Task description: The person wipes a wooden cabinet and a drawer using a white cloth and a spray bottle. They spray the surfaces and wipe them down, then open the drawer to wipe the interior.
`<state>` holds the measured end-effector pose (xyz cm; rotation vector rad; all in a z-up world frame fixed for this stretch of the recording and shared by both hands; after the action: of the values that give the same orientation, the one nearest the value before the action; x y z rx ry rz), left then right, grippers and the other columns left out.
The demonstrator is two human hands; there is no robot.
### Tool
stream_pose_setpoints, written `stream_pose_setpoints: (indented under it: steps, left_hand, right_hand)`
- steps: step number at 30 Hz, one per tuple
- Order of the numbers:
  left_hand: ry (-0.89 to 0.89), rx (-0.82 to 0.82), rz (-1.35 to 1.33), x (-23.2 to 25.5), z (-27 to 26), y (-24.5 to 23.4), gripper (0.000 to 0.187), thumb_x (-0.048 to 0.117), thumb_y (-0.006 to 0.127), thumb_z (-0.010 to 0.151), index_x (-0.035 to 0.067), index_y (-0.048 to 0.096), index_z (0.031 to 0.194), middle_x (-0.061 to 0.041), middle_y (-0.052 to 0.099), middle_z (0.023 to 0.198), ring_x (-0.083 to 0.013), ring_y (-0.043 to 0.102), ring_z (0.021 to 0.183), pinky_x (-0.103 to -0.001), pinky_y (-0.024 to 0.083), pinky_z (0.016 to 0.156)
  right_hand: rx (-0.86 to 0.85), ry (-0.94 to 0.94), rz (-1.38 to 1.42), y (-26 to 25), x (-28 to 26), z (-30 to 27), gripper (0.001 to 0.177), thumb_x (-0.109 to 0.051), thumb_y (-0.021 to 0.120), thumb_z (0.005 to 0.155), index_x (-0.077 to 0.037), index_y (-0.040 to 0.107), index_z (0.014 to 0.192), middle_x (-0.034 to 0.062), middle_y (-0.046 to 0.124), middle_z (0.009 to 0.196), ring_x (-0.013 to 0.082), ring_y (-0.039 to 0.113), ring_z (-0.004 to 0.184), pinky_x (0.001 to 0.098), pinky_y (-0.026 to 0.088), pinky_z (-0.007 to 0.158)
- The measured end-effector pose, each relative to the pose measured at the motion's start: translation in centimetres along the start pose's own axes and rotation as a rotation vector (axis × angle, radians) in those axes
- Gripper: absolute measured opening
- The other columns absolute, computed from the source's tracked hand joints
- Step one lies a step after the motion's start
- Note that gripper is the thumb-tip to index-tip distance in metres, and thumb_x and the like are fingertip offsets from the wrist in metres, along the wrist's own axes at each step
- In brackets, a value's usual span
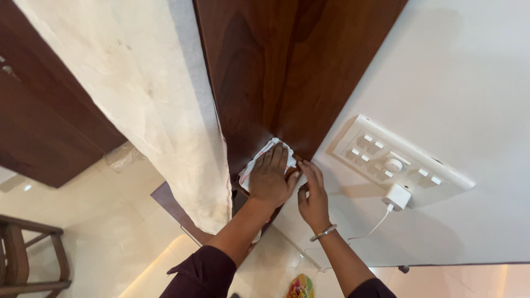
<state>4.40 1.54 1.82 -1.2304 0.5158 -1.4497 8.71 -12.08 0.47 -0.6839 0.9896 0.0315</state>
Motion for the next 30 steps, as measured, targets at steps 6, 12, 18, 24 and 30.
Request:
stream_pose_setpoints:
  steps: [6, 12, 18, 24, 30]
  left_hand:
    - [-0.035, 0.097, 0.048, 1.2, -0.8, -1.3, 0.075, 0.041, 0.060, 0.089, -0.004, 0.045, 0.146, -0.020, 0.044, 0.154, -0.0337, 0.043, 0.140, -0.049, 0.029, 0.117]
    - [0.022, 0.243, -0.034, 1.3, -4.5, -4.8, 0.061, 0.037, 0.061, 0.093, 0.003, 0.054, 0.143, -0.015, 0.053, 0.151, -0.0348, 0.053, 0.134, -0.048, 0.037, 0.116]
    - [0.047, 0.189, 0.035, 2.3, -6.6, -5.7, 0.066, 0.039, 0.062, 0.089, 0.003, 0.052, 0.144, -0.016, 0.049, 0.155, -0.0380, 0.046, 0.141, -0.053, 0.030, 0.119]
    - [0.052, 0.041, 0.010, 7.0, -7.2, -4.0, 0.081, 0.048, 0.063, 0.084, -0.003, 0.048, 0.145, -0.021, 0.043, 0.155, -0.0387, 0.036, 0.143, -0.061, 0.023, 0.114]
    - [0.065, 0.064, 0.055, 8.3, -6.7, -3.5, 0.077, 0.042, 0.065, 0.081, -0.002, 0.051, 0.143, -0.018, 0.045, 0.158, -0.0357, 0.040, 0.145, -0.060, 0.025, 0.116]
  right_hand:
    - [-0.085, -0.201, -0.285, -1.2, -1.2, -0.6, 0.084, 0.017, 0.056, 0.073, -0.019, 0.048, 0.148, 0.0069, 0.037, 0.160, 0.0363, 0.057, 0.126, 0.0390, 0.056, 0.081]
    - [-0.240, -0.025, -0.183, -1.5, -1.2, -0.6, 0.088, 0.015, 0.056, 0.073, -0.019, 0.038, 0.153, 0.0058, 0.028, 0.166, 0.0305, 0.061, 0.119, 0.0369, 0.057, 0.085]
    - [-0.189, -0.218, -0.118, -1.7, -1.7, -1.0, 0.096, 0.021, 0.053, 0.069, -0.014, 0.033, 0.157, 0.0139, 0.020, 0.167, 0.0420, 0.054, 0.129, 0.0353, 0.060, 0.080]
    - [-0.366, -0.038, -0.179, -1.1, 1.2, -0.8, 0.100, 0.017, 0.054, 0.070, -0.017, 0.022, 0.159, 0.0095, 0.006, 0.172, 0.0318, 0.068, 0.100, 0.0377, 0.058, 0.062]
    - [-0.404, -0.033, -0.277, -1.4, 1.9, -0.6, 0.097, 0.014, 0.056, 0.073, -0.018, 0.023, 0.158, 0.0043, 0.008, 0.176, 0.0311, 0.069, 0.091, 0.0389, 0.056, 0.067]
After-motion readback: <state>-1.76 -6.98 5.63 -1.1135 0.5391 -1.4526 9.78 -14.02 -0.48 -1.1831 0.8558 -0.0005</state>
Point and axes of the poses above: each hand's wrist, its own z-axis towards the middle knuckle, its own y-axis out of the palm, x = y × z, the point moved 5 cm from there along z, towards the middle knuckle
